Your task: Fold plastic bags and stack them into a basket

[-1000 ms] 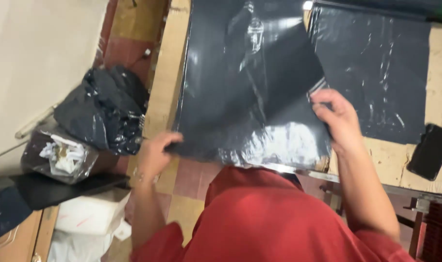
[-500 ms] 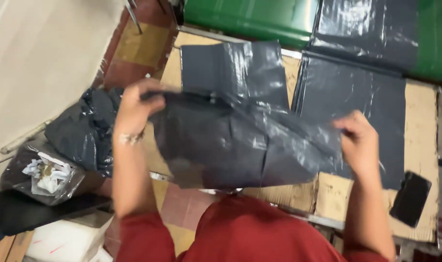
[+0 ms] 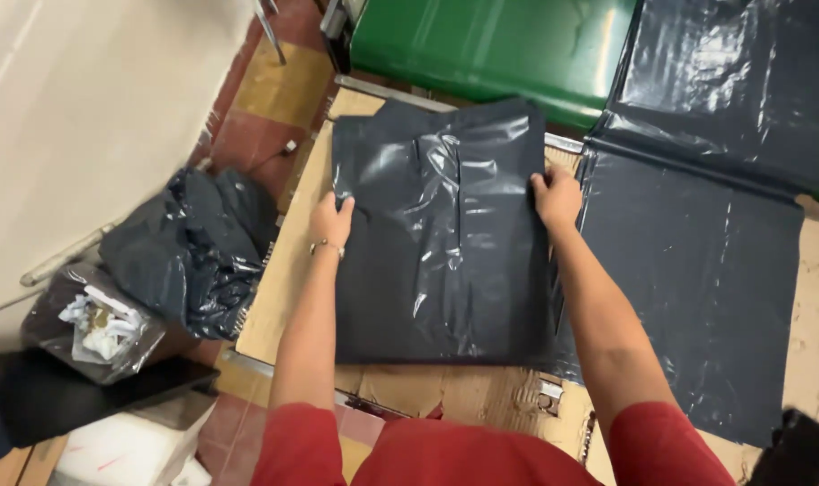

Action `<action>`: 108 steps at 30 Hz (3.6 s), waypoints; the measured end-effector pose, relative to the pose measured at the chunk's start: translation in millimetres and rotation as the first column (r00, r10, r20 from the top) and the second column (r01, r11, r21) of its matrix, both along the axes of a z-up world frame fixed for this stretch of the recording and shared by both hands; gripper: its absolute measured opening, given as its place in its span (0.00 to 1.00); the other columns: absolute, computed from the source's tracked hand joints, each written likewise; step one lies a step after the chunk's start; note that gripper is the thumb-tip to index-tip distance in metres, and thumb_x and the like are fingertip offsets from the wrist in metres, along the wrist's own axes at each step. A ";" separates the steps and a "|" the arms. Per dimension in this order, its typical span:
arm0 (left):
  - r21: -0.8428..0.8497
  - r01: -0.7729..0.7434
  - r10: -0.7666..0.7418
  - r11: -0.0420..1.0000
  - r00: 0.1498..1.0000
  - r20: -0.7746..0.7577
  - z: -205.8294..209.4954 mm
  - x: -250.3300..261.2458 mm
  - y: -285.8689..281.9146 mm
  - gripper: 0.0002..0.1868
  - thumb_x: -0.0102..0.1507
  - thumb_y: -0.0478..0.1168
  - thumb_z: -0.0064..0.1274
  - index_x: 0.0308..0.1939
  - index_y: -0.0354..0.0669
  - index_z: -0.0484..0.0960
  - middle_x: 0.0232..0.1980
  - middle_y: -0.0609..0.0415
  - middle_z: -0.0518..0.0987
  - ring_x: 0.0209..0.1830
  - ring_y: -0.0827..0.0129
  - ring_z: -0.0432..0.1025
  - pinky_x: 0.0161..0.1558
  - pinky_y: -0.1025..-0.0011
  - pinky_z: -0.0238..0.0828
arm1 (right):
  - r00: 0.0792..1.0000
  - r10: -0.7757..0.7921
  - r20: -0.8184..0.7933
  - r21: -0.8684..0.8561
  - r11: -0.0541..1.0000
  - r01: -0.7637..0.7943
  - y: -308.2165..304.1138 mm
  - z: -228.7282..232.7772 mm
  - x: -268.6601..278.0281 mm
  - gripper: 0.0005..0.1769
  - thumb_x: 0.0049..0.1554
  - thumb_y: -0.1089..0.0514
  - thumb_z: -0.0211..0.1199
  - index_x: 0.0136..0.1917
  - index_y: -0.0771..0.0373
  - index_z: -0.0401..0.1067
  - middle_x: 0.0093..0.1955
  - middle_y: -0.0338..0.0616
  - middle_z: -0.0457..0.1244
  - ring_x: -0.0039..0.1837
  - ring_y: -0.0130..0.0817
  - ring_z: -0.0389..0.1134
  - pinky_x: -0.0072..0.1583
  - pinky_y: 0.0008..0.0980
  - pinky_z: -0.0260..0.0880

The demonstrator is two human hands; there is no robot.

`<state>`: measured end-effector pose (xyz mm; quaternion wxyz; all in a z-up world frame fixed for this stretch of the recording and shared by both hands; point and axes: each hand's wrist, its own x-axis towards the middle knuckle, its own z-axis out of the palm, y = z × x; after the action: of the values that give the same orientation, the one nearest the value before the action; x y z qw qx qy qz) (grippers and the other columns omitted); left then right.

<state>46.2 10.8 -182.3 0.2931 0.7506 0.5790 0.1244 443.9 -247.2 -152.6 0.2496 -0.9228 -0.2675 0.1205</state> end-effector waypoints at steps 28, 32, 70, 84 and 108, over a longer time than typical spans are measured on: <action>0.470 0.303 -0.268 0.829 0.953 -0.142 108.0 -38.2 -149.9 0.15 0.63 0.41 0.57 0.54 0.51 0.79 0.46 0.51 0.79 0.48 0.55 0.76 0.48 0.59 0.75 | 0.858 0.403 0.318 -0.101 0.914 -0.392 -162.9 89.1 -206.3 0.30 0.52 0.42 0.72 0.62 0.58 0.70 0.54 0.49 0.64 0.60 0.52 0.67 0.59 0.49 0.67; 0.710 0.452 -0.486 0.539 0.856 -0.176 60.8 110.7 -42.0 0.11 0.64 0.39 0.49 0.49 0.59 0.81 0.47 0.62 0.77 0.51 0.63 0.74 0.41 0.66 0.78 | 0.704 0.588 0.397 0.097 0.736 -0.670 -52.7 87.0 -199.2 0.33 0.51 0.48 0.72 0.67 0.59 0.70 0.67 0.53 0.63 0.72 0.53 0.61 0.68 0.51 0.60; 0.684 0.594 -0.669 0.425 0.714 -0.204 27.7 97.1 -139.4 0.36 0.64 0.72 0.42 0.66 0.56 0.72 0.71 0.57 0.68 0.76 0.56 0.58 0.69 0.39 0.51 | 0.969 -0.071 -0.236 -0.014 0.997 0.070 62.0 -30.2 14.5 0.29 0.35 0.46 0.82 0.50 0.55 0.79 0.43 0.46 0.71 0.50 0.51 0.75 0.48 0.51 0.75; -0.621 0.673 0.446 0.402 0.448 0.775 26.5 -12.8 -68.1 0.58 0.59 0.86 0.17 0.74 0.48 0.68 0.78 0.39 0.64 0.81 0.46 0.54 0.74 0.37 0.36 | 0.946 0.296 -0.131 0.566 0.806 -0.174 -138.4 101.1 -138.4 0.27 0.45 0.76 0.68 0.59 0.70 0.74 0.55 0.61 0.67 0.61 0.51 0.67 0.64 0.54 0.64; -0.089 0.137 -0.081 0.987 0.883 0.462 83.1 -116.7 -152.1 0.26 0.53 0.21 0.50 0.39 0.63 0.87 0.44 0.69 0.84 0.56 0.75 0.76 0.64 0.72 0.66 | 0.914 0.277 -0.295 0.652 0.758 -0.020 -197.6 75.5 -147.6 0.26 0.44 0.79 0.60 0.55 0.63 0.72 0.45 0.38 0.58 0.45 0.29 0.59 0.47 0.27 0.58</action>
<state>-70.5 -141.3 -99.2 0.4715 0.7130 0.4571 0.2458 296.3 -444.8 -77.1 0.5823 -0.7183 -0.3135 0.2160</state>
